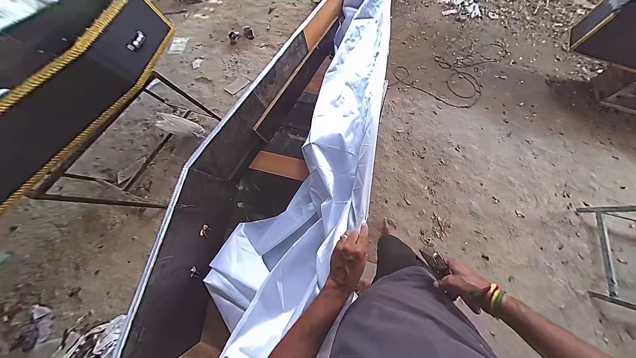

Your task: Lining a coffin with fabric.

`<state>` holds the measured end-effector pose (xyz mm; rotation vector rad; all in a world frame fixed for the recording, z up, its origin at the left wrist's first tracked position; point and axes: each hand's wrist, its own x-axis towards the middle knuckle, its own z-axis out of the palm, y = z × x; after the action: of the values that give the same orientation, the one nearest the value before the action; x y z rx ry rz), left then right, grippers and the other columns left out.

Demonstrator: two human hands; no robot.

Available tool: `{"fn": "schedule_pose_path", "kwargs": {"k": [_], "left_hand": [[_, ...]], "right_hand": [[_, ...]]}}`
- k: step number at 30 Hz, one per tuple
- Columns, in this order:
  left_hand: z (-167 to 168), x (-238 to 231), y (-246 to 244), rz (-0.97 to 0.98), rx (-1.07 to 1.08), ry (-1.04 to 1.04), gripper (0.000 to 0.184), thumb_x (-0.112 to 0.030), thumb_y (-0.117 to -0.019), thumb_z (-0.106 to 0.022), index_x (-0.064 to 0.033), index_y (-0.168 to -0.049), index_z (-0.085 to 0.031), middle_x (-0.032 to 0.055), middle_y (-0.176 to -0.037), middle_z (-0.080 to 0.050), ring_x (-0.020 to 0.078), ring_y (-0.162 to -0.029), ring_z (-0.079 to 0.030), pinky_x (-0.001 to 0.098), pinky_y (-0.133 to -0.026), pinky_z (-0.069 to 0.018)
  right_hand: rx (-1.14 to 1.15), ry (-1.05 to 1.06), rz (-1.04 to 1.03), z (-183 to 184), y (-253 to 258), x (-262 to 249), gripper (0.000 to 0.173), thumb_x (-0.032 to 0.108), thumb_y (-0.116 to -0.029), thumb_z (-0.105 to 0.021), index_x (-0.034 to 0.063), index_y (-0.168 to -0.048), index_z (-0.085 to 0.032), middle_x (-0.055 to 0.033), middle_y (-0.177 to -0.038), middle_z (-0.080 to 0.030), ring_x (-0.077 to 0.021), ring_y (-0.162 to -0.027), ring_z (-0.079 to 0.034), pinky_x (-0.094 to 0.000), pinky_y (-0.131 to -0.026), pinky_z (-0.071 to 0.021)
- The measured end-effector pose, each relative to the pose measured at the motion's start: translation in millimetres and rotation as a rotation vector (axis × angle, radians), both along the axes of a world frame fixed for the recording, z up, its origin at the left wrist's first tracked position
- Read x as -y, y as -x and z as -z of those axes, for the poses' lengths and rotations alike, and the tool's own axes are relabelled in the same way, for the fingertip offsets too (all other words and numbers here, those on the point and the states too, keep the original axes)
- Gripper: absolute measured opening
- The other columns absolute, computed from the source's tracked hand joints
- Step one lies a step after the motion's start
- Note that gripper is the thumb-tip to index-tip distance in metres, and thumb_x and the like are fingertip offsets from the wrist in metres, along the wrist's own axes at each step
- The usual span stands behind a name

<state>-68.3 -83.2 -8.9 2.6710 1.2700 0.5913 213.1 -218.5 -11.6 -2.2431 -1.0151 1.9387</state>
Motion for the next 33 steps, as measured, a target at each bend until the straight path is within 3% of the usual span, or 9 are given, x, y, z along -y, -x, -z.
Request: {"fn": "schedule_pose_path", "kwargs": {"k": [3, 6, 9, 12, 15, 21, 24, 28, 33], "left_hand": [[-4, -2, 0, 0.010, -0.077, 0.044, 0.034, -0.003, -0.0861, -0.065, -0.0042, -0.118, -0.076, 0.0123, -0.076, -0.068, 0.0280, -0.068, -0.070, 0.0400, -0.063, -0.0600], [-9, -12, -3, 0.014, -0.098, 0.132, 0.035, -0.005, -0.0874, -0.059, -0.0085, -0.117, -0.078, 0.0102, -0.075, -0.069, 0.0275, -0.068, -0.071, 0.0420, -0.063, -0.0604], [-14, -14, -5, 0.010, -0.110, 0.182, 0.033, -0.010, -0.0900, -0.055, -0.0088, -0.112, -0.079, 0.0084, -0.074, -0.069, 0.0254, -0.067, -0.070, 0.0409, -0.062, -0.0598], [-19, -16, -7, -0.017, -0.120, 0.190, 0.032, -0.012, -0.0916, -0.054, -0.0101, -0.111, -0.080, 0.0064, -0.072, -0.067, 0.0227, -0.065, -0.068, 0.0383, -0.060, -0.0585], [-22, -11, -10, -0.116, -0.122, 0.152, 0.032, -0.015, -0.0930, -0.053, -0.0130, -0.109, -0.080, 0.0057, -0.071, -0.067, 0.0223, -0.062, -0.067, 0.0379, -0.056, -0.0566], [-32, 20, -22, -0.575, -0.149, 0.080, 0.026, -0.017, -0.0902, -0.057, -0.0097, -0.101, -0.081, 0.0129, -0.080, -0.069, 0.0308, -0.073, -0.069, 0.0469, -0.062, -0.0578], [-32, 29, -9, -0.788, -0.160, 0.060, 0.022, -0.013, -0.0913, -0.060, -0.0092, -0.102, -0.079, 0.0164, -0.091, -0.070, 0.0364, -0.087, -0.069, 0.0519, -0.072, -0.0570], [-46, 43, 41, -1.072, -0.158, -0.008, 0.028, -0.001, -0.0831, -0.065, -0.0068, -0.108, -0.077, 0.0195, -0.101, -0.071, 0.0403, -0.092, -0.070, 0.0556, -0.073, -0.0571], [-85, 79, 124, -1.347, -0.155, -0.295, 0.027, -0.011, -0.0923, -0.065, -0.0110, -0.118, -0.075, 0.0198, -0.107, -0.071, 0.0386, -0.094, -0.071, 0.0551, -0.073, -0.0572]], "right_hand": [[-0.118, -0.032, -0.004, -11, -13, -47, 0.032, 0.018, -0.0916, -0.074, 0.0045, -0.118, -0.062, -0.0120, -0.084, -0.065, -0.0222, -0.061, -0.060, -0.0413, -0.055, -0.0509], [-0.173, -0.150, -0.053, -23, -30, -101, 0.037, 0.026, -0.0951, -0.072, 0.0065, -0.123, -0.060, -0.0105, -0.083, -0.066, -0.0190, -0.057, -0.060, -0.0371, -0.051, -0.0503], [-0.143, -0.301, -0.273, -26, -49, -146, 0.044, 0.033, -0.0937, -0.071, 0.0044, -0.125, -0.061, -0.0158, -0.099, -0.067, -0.0279, -0.086, -0.067, -0.0512, -0.079, -0.0544], [-0.038, -0.370, -0.448, -28, -66, -180, 0.041, 0.034, -0.0937, -0.070, 0.0022, -0.119, -0.061, -0.0188, -0.105, -0.066, -0.0336, -0.098, -0.066, -0.0551, -0.087, -0.0523], [0.003, -0.369, -0.487, -13, -82, -196, 0.045, 0.032, -0.0924, -0.070, 0.0010, -0.124, -0.061, -0.0208, -0.115, -0.065, -0.0358, -0.108, -0.065, -0.0557, -0.093, -0.0519], [-0.033, -0.262, -0.392, 5, -92, -198, 0.046, 0.036, -0.0897, -0.074, 0.0042, -0.122, -0.062, -0.0155, -0.098, -0.068, -0.0303, -0.090, -0.067, -0.0546, -0.083, -0.0537], [-0.154, -0.425, -0.146, 15, -87, -187, 0.042, 0.025, -0.0837, -0.077, 0.0027, -0.117, -0.064, -0.0070, -0.089, -0.071, -0.0168, -0.079, -0.070, -0.0405, -0.075, -0.0603], [-0.247, -0.561, 0.067, -23, -69, -195, 0.032, 0.011, -0.0848, -0.073, 0.0002, -0.113, -0.064, -0.0011, -0.083, -0.073, -0.0076, -0.070, -0.070, -0.0281, -0.067, -0.0614], [-0.320, -0.897, 0.068, -77, -32, -213, 0.034, 0.004, -0.0872, -0.070, 0.0024, -0.120, -0.059, 0.0060, -0.093, -0.072, -0.0011, -0.081, -0.069, -0.0222, -0.075, -0.0607]]}}
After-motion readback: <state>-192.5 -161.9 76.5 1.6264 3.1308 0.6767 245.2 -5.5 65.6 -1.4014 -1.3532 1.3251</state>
